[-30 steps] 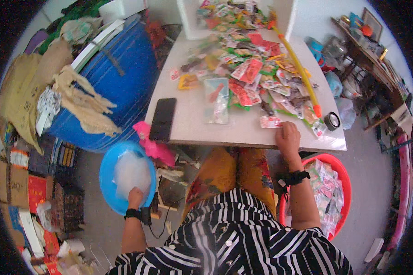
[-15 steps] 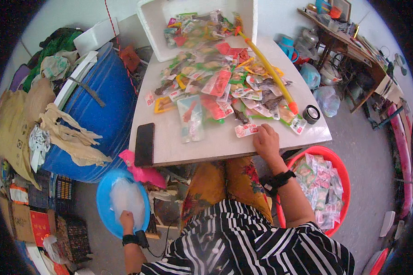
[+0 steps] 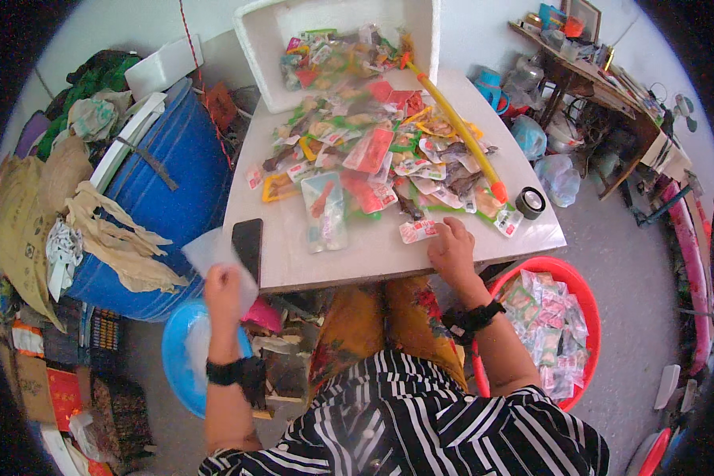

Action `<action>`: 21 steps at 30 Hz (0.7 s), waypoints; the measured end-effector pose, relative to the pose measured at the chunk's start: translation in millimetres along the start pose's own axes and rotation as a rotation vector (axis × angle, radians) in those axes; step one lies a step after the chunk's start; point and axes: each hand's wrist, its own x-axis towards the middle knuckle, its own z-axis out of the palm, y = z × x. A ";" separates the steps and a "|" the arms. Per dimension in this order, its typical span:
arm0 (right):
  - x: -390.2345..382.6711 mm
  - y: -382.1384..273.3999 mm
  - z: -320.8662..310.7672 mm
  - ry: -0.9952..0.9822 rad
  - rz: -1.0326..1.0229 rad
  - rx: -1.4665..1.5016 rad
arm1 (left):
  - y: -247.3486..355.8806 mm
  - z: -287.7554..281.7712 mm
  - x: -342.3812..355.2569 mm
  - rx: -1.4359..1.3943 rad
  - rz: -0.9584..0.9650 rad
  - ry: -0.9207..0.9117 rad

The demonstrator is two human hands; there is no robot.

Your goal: The person sits on the floor and packs small items into clear plastic bags. They pick up items from a table, place them into bags, and transfer the filled bags into a red basin. The person also uses a yellow stick to move items around on the table.

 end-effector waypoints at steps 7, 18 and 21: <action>5.7 -50.6 6.8 -0.012 -0.139 0.283 | 53.9 131.3 1.7 -0.138 0.001 -0.364; 12.2 -74.1 70.7 -0.242 0.445 1.001 | 72.6 164.1 -16.2 -0.257 -0.084 -0.677; 16.9 -73.5 74.0 -0.290 0.486 1.029 | 67.5 160.4 -16.0 -0.352 -0.074 -0.721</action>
